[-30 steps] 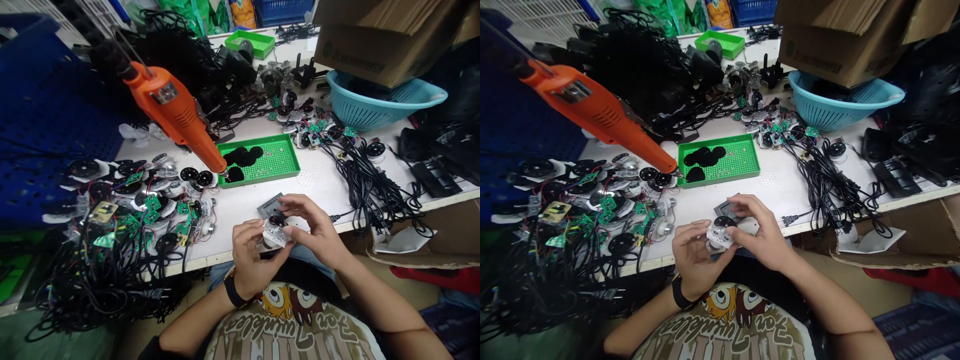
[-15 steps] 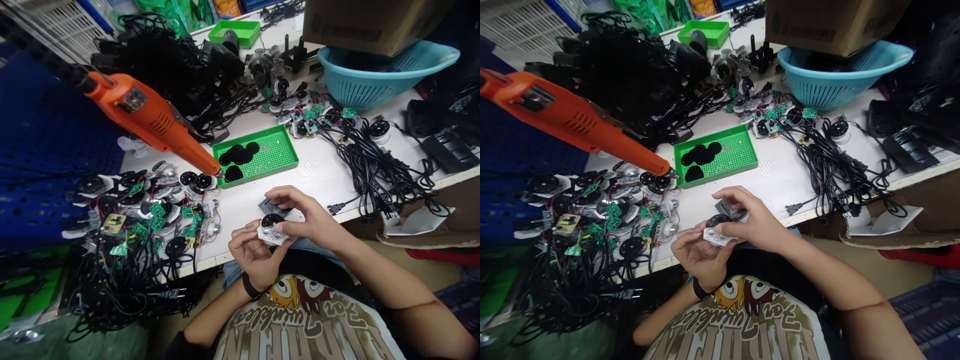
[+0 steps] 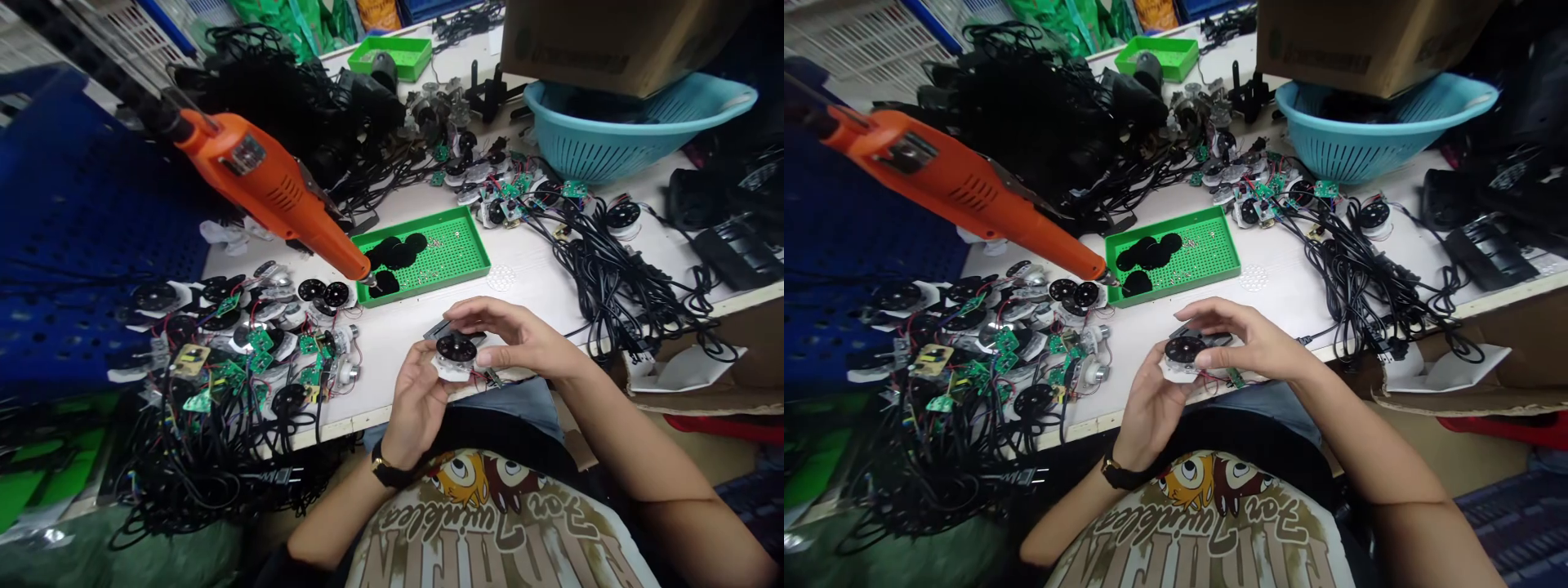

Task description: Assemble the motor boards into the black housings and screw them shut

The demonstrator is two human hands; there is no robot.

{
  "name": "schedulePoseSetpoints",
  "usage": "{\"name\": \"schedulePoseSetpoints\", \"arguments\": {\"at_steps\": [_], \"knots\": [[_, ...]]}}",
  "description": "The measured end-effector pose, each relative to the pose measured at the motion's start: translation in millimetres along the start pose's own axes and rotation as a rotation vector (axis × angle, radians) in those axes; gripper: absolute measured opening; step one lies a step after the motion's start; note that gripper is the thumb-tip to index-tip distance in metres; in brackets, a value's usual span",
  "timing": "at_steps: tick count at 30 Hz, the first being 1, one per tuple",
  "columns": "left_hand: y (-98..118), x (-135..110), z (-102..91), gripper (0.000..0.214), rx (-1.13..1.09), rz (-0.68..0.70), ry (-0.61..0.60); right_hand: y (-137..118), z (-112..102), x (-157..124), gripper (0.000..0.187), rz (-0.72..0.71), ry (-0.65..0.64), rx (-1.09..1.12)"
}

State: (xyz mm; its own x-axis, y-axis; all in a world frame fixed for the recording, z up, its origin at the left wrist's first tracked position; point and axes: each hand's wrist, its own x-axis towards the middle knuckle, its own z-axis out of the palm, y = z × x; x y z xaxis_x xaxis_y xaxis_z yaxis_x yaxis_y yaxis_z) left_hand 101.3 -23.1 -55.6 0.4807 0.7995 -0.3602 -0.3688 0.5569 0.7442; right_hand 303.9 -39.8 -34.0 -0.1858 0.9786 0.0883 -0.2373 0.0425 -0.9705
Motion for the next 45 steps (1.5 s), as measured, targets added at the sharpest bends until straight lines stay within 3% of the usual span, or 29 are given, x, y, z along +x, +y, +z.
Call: {"name": "schedulePoseSetpoints", "arguments": {"at_steps": [3, 6, 10, 13, 16, 21, 29, 35, 41, 45], "knots": [[3, 3, -3.9, 0.060, -0.117, -0.241, -0.056, 2, -6, 3, 0.056, -0.019, -0.024, -0.045], [-2, 4, -10.8, 0.056, -0.197, -0.390, -0.094, 5, -4, 5, 0.054, 0.005, -0.011, -0.063], [-8, 5, -16.2, 0.045, -0.281, -0.465, -0.127, 4, 3, 7, 0.046, 0.000, 0.057, -0.146], [-6, 4, -11.1, 0.033, -0.360, -0.508, -0.110, -1, 5, 5, 0.057, -0.049, 0.005, -0.208], [-1, 3, -3.3, 0.055, -0.421, -0.559, -0.089, -7, 5, 4, 0.067, -0.115, -0.037, -0.312], [0, 1, -2.3, 0.059, -0.451, -0.579, -0.083, -6, 7, 7, 0.061, -0.090, 0.063, -0.236], [-6, -1, -12.2, 0.021, -0.436, -0.477, -0.185, -7, 11, 8, 0.060, 0.038, 0.045, -0.089], [-7, 0, -11.4, 0.030, -0.460, -0.469, -0.207, -8, 12, 7, 0.059, 0.069, 0.052, -0.061], [-5, -1, -10.0, 0.016, -0.450, -0.467, -0.184, -7, 12, 6, 0.060, 0.076, 0.050, -0.040], [-2, 0, -6.3, 0.040, -0.441, -0.511, -0.125, -6, 12, 6, 0.059, 0.064, 0.036, -0.060]]}}
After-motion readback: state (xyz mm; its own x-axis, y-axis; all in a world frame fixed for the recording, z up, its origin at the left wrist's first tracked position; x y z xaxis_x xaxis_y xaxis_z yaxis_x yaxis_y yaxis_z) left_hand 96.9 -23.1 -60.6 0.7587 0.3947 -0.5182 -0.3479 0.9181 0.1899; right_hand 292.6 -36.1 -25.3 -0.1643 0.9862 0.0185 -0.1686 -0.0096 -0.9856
